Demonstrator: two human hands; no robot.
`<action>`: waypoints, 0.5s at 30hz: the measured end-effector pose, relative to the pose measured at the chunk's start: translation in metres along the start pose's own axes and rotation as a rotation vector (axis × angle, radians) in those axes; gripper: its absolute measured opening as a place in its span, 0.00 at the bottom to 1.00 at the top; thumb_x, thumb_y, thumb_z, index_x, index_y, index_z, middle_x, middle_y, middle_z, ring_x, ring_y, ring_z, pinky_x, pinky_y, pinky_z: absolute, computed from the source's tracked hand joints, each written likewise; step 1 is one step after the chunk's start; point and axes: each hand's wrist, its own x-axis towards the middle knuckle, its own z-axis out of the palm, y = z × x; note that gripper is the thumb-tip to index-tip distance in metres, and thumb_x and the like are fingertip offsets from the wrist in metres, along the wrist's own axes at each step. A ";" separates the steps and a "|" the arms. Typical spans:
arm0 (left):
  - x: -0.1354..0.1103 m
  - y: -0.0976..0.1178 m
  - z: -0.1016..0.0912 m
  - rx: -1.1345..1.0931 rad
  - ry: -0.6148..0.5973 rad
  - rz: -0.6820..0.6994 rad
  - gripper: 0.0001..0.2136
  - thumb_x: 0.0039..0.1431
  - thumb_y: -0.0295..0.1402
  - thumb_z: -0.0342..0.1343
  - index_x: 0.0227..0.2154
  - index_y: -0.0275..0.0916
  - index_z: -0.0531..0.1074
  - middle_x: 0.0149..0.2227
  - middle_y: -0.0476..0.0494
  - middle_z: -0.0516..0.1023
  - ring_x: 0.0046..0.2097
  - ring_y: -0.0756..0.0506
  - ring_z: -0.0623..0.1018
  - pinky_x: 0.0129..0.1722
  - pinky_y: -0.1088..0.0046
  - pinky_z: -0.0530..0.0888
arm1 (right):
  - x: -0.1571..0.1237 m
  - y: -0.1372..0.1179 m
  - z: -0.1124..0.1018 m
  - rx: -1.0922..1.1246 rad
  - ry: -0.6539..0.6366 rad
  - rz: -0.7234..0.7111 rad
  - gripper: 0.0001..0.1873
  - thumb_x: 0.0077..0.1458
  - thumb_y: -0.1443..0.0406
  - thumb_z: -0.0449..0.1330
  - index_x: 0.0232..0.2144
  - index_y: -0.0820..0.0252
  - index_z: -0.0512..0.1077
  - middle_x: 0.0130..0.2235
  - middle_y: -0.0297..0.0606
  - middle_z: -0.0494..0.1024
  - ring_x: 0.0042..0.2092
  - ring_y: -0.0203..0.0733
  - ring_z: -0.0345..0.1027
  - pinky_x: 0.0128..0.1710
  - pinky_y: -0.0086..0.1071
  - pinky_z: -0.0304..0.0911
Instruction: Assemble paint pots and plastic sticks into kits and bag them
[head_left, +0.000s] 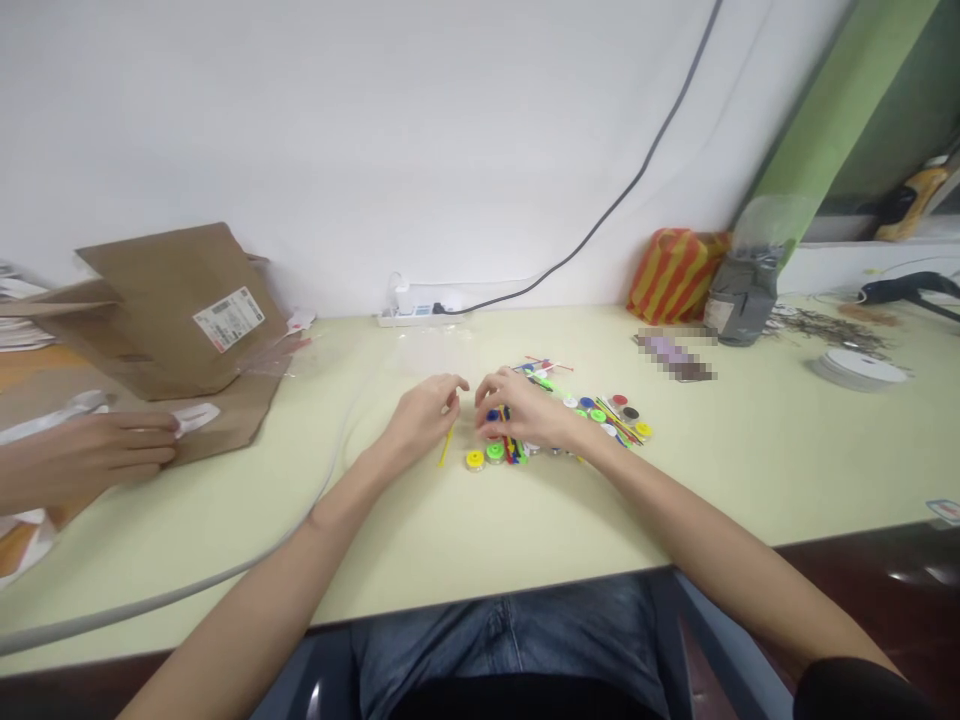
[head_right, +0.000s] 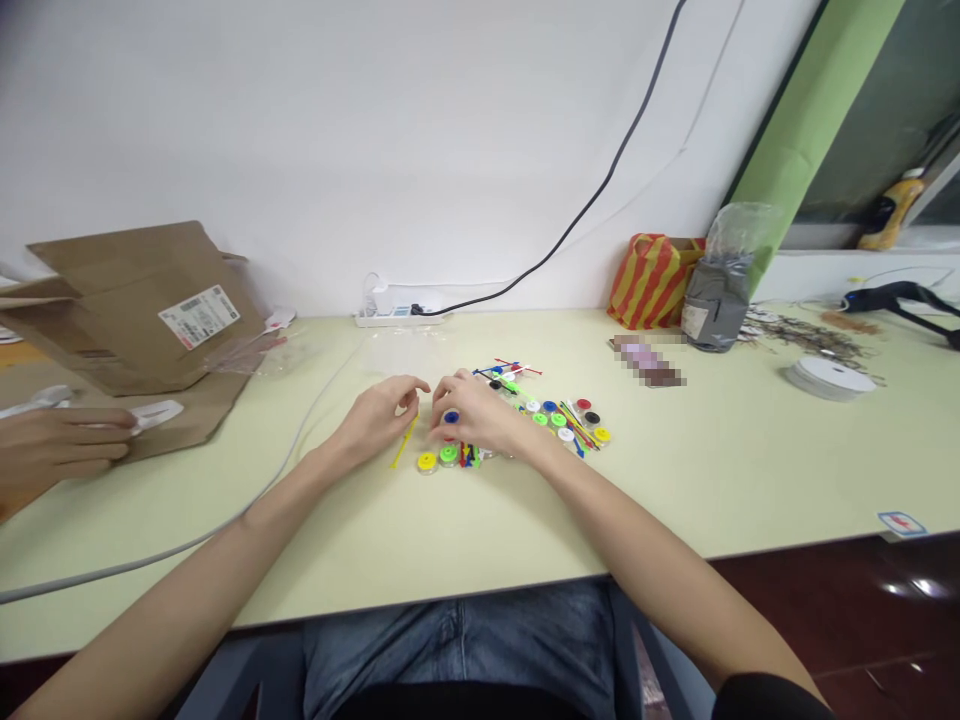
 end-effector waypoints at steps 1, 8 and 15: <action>0.000 0.000 0.000 0.007 -0.002 -0.002 0.14 0.60 0.28 0.47 0.45 0.40 0.73 0.34 0.45 0.76 0.37 0.44 0.74 0.37 0.68 0.68 | 0.000 -0.004 0.002 0.038 -0.032 -0.052 0.03 0.54 0.61 0.69 0.32 0.52 0.81 0.42 0.38 0.75 0.47 0.46 0.63 0.46 0.39 0.61; -0.001 0.007 -0.004 -0.123 0.024 -0.052 0.13 0.64 0.32 0.45 0.43 0.40 0.74 0.31 0.46 0.76 0.33 0.46 0.74 0.34 0.69 0.67 | 0.006 -0.022 0.014 0.027 0.006 -0.084 0.03 0.52 0.67 0.71 0.28 0.55 0.80 0.33 0.36 0.74 0.39 0.42 0.64 0.42 0.37 0.61; 0.004 0.018 -0.011 -0.942 -0.140 -0.204 0.21 0.65 0.50 0.49 0.44 0.36 0.75 0.35 0.38 0.81 0.31 0.45 0.79 0.30 0.68 0.73 | 0.007 -0.019 0.002 -0.045 0.430 0.124 0.06 0.62 0.63 0.62 0.34 0.55 0.78 0.35 0.40 0.75 0.41 0.46 0.64 0.43 0.41 0.61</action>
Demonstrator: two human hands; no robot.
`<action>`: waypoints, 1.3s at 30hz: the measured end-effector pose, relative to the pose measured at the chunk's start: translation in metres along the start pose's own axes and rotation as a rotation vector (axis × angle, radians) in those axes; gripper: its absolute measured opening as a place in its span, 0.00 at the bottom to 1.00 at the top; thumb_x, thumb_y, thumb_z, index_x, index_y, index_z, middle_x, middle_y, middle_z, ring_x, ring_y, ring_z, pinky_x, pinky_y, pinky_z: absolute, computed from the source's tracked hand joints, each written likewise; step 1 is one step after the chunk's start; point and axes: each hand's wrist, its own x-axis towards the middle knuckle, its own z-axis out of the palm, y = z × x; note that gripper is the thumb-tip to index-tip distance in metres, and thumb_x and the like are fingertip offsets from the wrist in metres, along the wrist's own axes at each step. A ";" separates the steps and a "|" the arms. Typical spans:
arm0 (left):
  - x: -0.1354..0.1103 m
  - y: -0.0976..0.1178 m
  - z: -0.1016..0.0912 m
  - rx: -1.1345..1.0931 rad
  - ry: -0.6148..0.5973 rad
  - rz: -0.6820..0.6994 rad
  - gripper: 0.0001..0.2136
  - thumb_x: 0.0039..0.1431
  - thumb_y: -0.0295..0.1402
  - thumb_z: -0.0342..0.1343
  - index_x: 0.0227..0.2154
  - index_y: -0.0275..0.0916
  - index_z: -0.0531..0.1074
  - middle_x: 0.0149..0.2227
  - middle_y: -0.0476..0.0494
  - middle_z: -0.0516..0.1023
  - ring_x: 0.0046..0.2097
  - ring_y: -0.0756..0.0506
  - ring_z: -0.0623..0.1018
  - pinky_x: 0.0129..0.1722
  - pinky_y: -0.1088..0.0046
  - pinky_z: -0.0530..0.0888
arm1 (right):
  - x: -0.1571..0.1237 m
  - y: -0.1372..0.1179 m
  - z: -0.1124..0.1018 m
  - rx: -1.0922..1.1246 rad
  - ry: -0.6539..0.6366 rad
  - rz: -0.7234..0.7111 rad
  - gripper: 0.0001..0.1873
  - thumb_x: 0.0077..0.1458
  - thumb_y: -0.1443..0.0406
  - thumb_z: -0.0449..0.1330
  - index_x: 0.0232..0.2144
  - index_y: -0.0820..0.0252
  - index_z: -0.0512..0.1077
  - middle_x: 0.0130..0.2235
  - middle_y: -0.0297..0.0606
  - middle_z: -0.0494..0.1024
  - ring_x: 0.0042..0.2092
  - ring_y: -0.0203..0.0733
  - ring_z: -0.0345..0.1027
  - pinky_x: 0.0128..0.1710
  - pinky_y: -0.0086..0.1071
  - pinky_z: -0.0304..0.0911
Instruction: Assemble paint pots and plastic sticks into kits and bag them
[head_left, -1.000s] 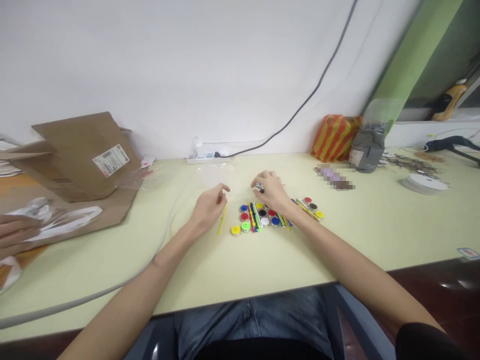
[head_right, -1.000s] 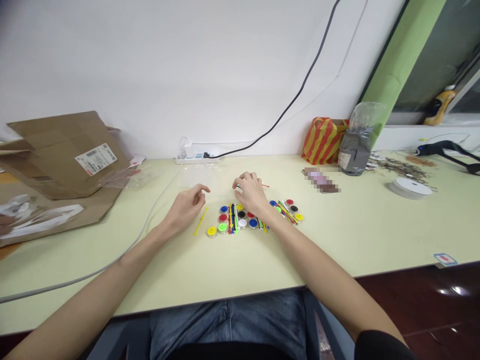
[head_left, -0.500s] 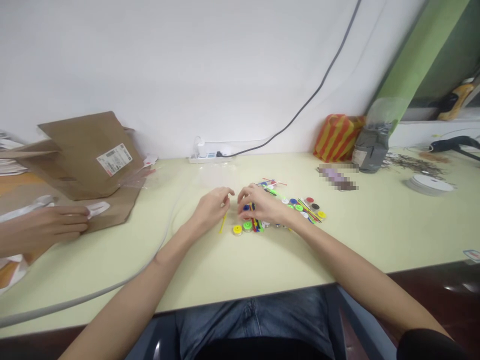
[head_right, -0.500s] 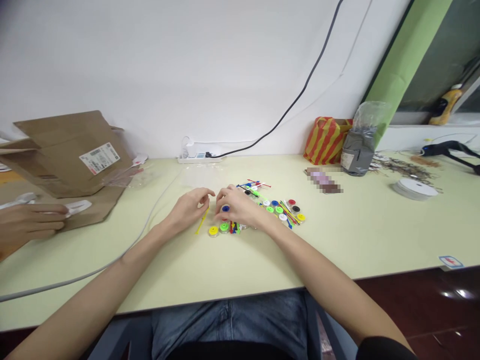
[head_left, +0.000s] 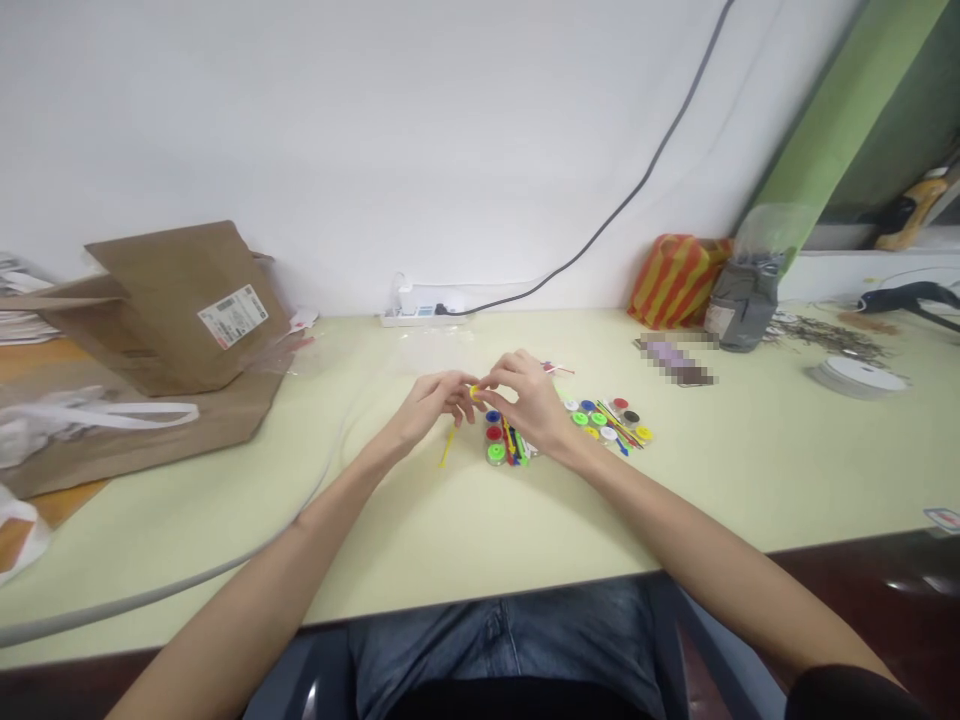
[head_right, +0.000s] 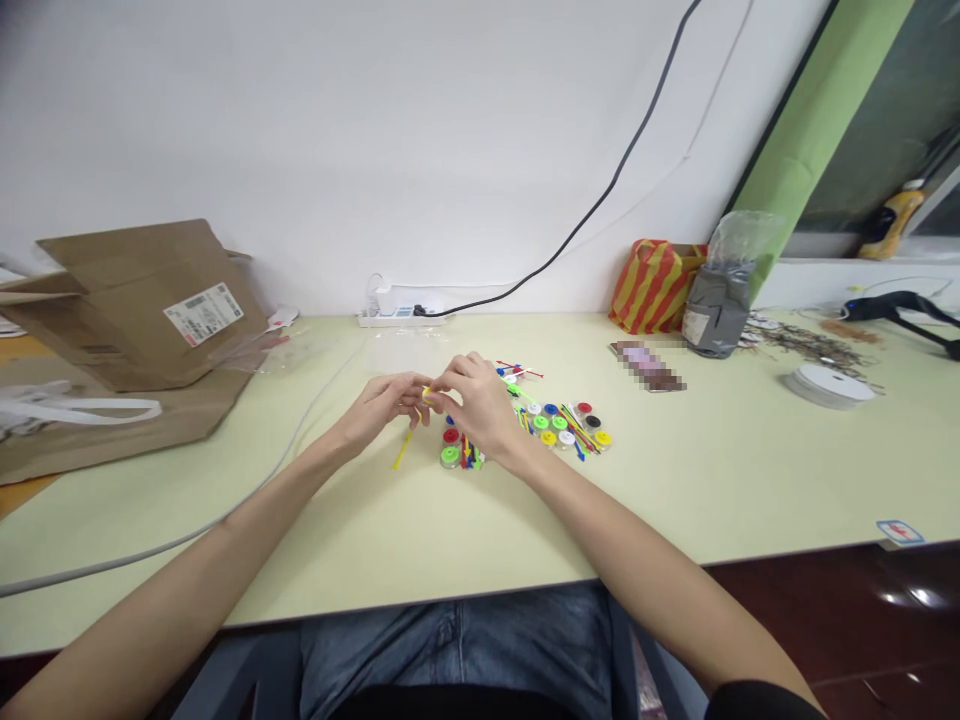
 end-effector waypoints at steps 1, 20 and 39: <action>0.000 0.001 0.000 -0.057 -0.023 -0.002 0.21 0.64 0.49 0.52 0.44 0.36 0.76 0.36 0.37 0.81 0.32 0.44 0.79 0.32 0.67 0.74 | -0.001 0.001 0.001 -0.001 0.026 0.015 0.06 0.63 0.63 0.61 0.34 0.55 0.78 0.35 0.40 0.76 0.41 0.46 0.64 0.44 0.41 0.61; 0.005 -0.004 -0.011 -0.410 0.467 -0.041 0.15 0.54 0.39 0.63 0.41 0.35 0.75 0.33 0.44 0.74 0.31 0.50 0.73 0.32 0.73 0.71 | -0.009 -0.026 0.034 -0.245 -0.552 -0.114 0.09 0.63 0.70 0.59 0.35 0.58 0.81 0.40 0.43 0.76 0.48 0.47 0.60 0.44 0.39 0.53; -0.001 0.002 -0.002 -0.240 0.056 -0.121 0.11 0.57 0.38 0.63 0.39 0.37 0.78 0.38 0.42 0.78 0.37 0.48 0.76 0.39 0.70 0.73 | -0.003 -0.019 0.009 0.532 0.077 0.215 0.06 0.62 0.67 0.55 0.33 0.59 0.71 0.34 0.36 0.76 0.38 0.40 0.71 0.44 0.35 0.64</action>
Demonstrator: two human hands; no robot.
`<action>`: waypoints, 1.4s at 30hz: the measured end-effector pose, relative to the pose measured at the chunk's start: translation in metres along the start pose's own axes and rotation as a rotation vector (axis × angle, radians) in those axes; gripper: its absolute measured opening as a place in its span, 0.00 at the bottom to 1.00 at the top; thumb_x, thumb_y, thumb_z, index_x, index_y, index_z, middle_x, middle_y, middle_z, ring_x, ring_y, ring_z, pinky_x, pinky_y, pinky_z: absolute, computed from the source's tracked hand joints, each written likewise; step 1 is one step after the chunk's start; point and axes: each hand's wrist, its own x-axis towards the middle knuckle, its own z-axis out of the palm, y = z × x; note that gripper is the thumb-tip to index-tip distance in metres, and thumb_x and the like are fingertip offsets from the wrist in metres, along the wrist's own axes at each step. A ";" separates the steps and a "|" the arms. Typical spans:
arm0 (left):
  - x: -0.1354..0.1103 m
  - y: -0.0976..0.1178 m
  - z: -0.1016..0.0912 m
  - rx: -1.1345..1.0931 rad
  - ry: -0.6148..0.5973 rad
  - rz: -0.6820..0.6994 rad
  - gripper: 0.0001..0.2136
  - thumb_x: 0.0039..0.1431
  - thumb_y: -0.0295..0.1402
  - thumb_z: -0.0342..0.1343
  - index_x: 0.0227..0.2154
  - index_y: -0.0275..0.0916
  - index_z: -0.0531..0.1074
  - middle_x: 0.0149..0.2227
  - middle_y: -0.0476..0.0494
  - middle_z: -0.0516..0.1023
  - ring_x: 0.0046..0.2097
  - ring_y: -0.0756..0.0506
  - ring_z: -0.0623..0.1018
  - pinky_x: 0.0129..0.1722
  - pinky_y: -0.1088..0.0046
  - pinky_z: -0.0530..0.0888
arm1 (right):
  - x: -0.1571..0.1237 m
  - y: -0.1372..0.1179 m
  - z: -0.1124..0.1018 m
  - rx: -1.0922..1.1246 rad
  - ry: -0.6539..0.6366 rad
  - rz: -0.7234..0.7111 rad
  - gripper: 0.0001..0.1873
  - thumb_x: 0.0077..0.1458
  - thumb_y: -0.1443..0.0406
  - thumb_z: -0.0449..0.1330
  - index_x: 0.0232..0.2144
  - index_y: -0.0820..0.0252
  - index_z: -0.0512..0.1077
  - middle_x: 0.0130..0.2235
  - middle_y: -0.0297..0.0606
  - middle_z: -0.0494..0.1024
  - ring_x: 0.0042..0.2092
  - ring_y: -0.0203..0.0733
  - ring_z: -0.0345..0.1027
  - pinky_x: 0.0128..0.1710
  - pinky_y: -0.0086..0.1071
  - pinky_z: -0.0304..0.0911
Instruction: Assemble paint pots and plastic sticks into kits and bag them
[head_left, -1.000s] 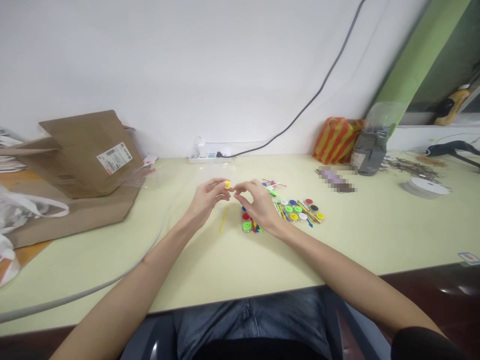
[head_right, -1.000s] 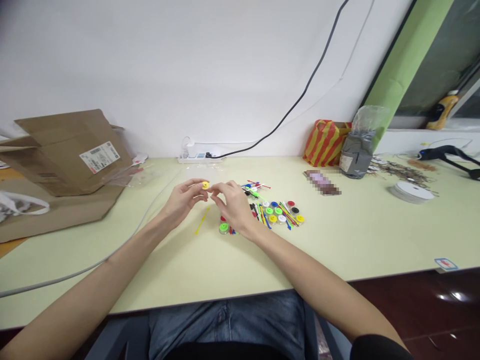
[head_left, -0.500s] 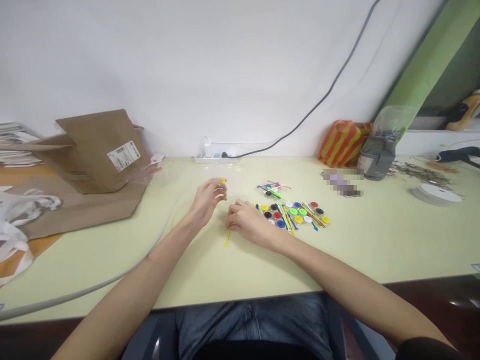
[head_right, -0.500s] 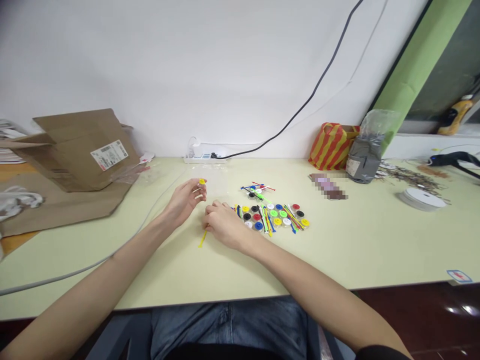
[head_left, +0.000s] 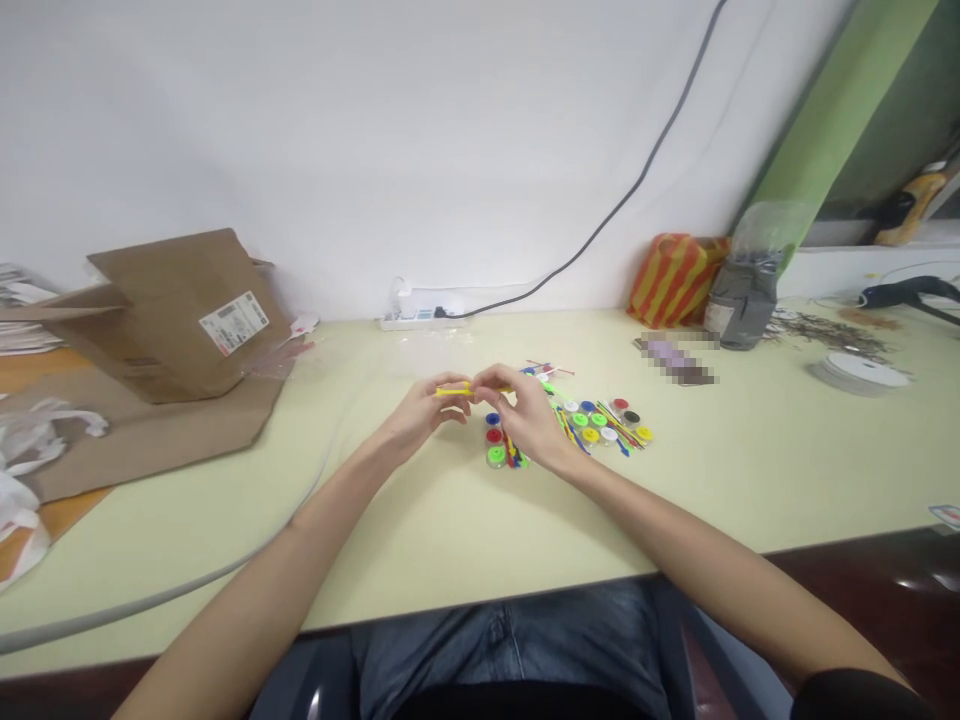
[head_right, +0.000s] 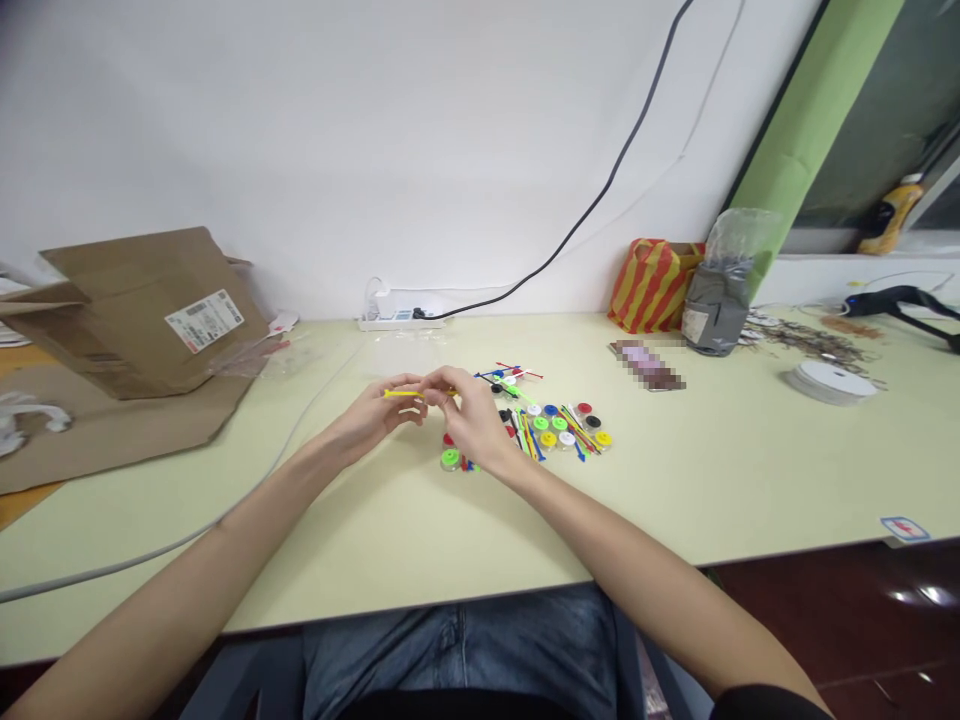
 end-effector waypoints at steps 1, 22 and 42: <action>0.000 0.000 0.002 0.004 -0.036 0.002 0.10 0.57 0.37 0.63 0.39 0.38 0.78 0.39 0.42 0.78 0.37 0.48 0.76 0.40 0.69 0.73 | 0.002 0.002 -0.002 0.045 0.022 0.043 0.07 0.63 0.65 0.55 0.33 0.59 0.71 0.31 0.35 0.75 0.36 0.39 0.70 0.42 0.34 0.65; -0.002 -0.004 0.009 0.013 -0.096 0.082 0.18 0.53 0.40 0.67 0.46 0.39 0.79 0.43 0.39 0.81 0.43 0.42 0.80 0.51 0.59 0.76 | 0.004 0.024 -0.006 0.226 0.004 0.315 0.24 0.48 0.47 0.67 0.33 0.55 0.62 0.19 0.27 0.72 0.21 0.35 0.64 0.22 0.26 0.57; -0.005 0.008 0.011 0.132 0.107 0.233 0.37 0.48 0.44 0.71 0.59 0.38 0.65 0.40 0.36 0.83 0.42 0.37 0.83 0.49 0.54 0.78 | 0.000 0.022 -0.002 -0.556 -0.082 -0.247 0.09 0.66 0.67 0.54 0.44 0.56 0.74 0.39 0.42 0.74 0.45 0.47 0.63 0.47 0.40 0.59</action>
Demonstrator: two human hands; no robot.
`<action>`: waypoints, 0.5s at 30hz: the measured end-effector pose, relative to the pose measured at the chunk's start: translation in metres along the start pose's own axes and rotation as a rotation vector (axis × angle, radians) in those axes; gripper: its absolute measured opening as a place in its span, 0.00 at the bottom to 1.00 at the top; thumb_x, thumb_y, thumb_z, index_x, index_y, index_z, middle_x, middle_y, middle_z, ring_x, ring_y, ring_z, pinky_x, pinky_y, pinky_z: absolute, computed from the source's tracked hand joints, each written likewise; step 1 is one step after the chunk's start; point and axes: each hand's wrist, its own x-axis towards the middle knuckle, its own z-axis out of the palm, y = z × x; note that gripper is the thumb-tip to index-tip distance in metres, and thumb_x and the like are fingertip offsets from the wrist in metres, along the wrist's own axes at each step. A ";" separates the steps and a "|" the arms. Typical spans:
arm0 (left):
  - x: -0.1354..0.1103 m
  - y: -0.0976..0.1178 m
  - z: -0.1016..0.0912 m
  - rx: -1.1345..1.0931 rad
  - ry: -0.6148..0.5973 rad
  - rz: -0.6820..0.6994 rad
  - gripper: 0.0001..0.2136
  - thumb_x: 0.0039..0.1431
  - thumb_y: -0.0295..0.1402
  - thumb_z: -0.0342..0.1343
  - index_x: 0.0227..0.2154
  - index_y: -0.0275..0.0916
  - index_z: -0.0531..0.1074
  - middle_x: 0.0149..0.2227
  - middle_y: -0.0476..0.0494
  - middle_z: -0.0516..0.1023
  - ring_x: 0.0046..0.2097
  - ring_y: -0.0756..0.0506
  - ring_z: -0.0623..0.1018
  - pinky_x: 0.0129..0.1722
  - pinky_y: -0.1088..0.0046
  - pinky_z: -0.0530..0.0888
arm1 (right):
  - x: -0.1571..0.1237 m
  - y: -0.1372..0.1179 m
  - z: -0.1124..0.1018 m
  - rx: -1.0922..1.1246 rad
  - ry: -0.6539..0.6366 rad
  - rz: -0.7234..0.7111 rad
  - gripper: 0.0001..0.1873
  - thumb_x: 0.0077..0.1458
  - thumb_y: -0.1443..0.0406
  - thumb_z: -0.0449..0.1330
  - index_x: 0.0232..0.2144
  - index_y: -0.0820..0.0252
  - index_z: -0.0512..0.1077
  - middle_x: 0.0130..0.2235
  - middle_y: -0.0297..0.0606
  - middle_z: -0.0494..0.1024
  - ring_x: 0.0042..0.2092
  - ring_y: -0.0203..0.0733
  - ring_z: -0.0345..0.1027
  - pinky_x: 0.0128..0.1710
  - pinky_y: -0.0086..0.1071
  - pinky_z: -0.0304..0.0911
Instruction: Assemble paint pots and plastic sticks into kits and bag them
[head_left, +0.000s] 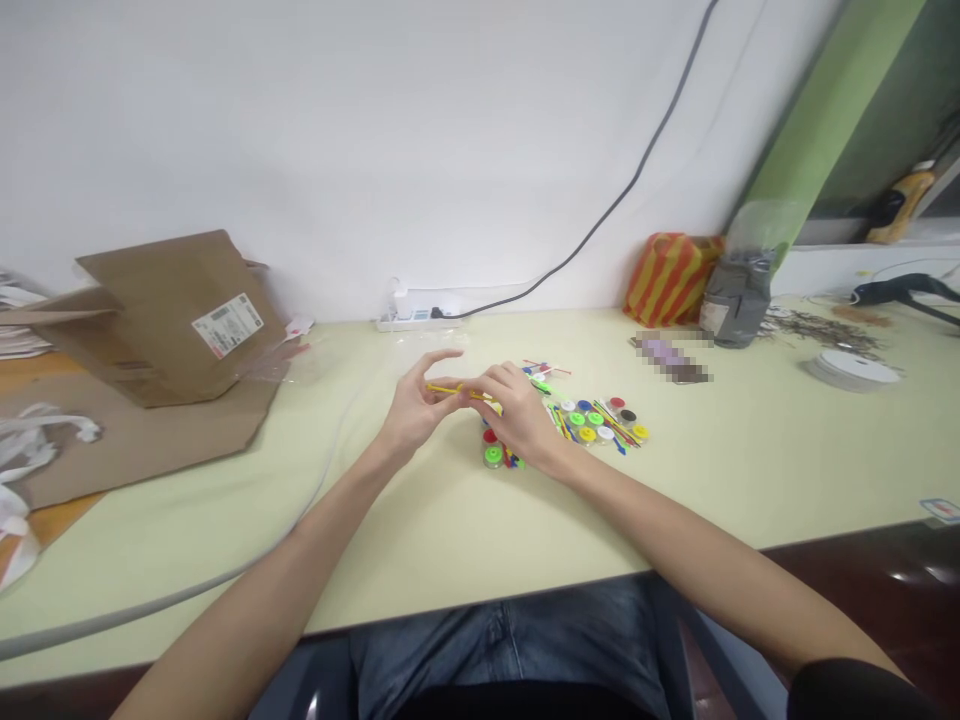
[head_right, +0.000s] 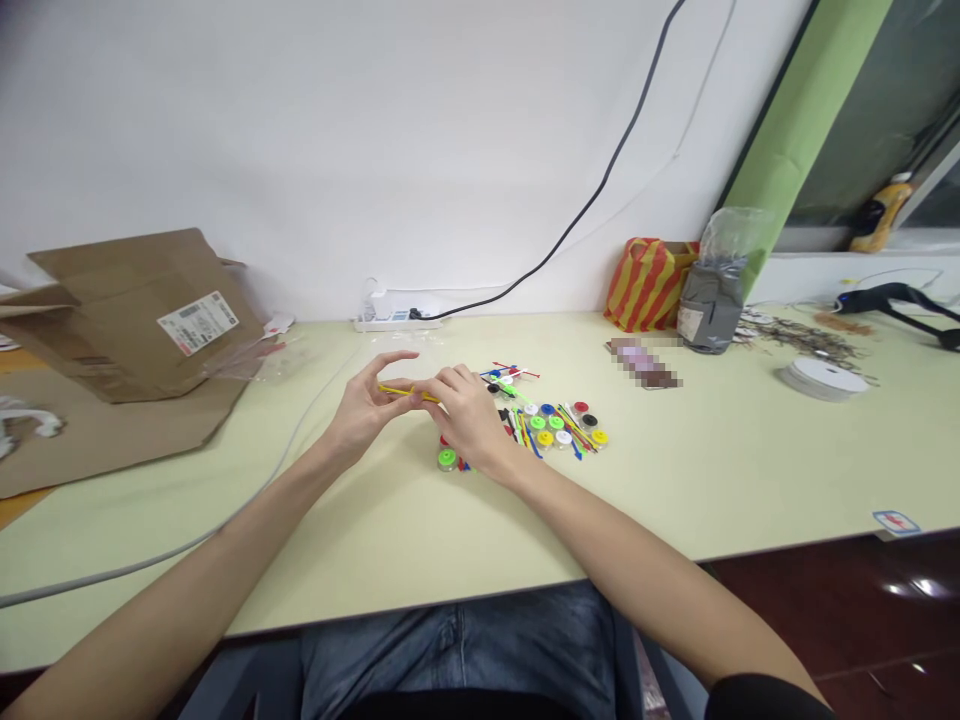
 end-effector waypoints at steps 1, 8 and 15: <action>0.000 0.000 0.000 -0.004 -0.009 -0.004 0.37 0.48 0.44 0.71 0.59 0.39 0.65 0.40 0.36 0.83 0.42 0.37 0.83 0.49 0.54 0.77 | 0.000 0.001 -0.001 -0.016 0.001 -0.006 0.09 0.66 0.67 0.54 0.43 0.55 0.75 0.39 0.41 0.74 0.45 0.47 0.62 0.47 0.40 0.59; -0.001 -0.001 0.007 -0.122 -0.077 -0.065 0.35 0.52 0.42 0.68 0.62 0.40 0.63 0.49 0.34 0.80 0.51 0.36 0.79 0.54 0.52 0.75 | 0.007 0.010 -0.010 -0.106 -0.019 -0.008 0.07 0.65 0.65 0.57 0.39 0.56 0.75 0.39 0.42 0.76 0.46 0.47 0.62 0.48 0.40 0.57; -0.001 -0.004 0.003 -0.094 0.012 -0.030 0.30 0.57 0.42 0.63 0.60 0.44 0.62 0.58 0.32 0.74 0.52 0.37 0.79 0.48 0.59 0.77 | 0.030 0.039 -0.054 0.077 0.246 0.196 0.04 0.58 0.64 0.61 0.34 0.59 0.74 0.34 0.38 0.79 0.39 0.43 0.69 0.43 0.37 0.63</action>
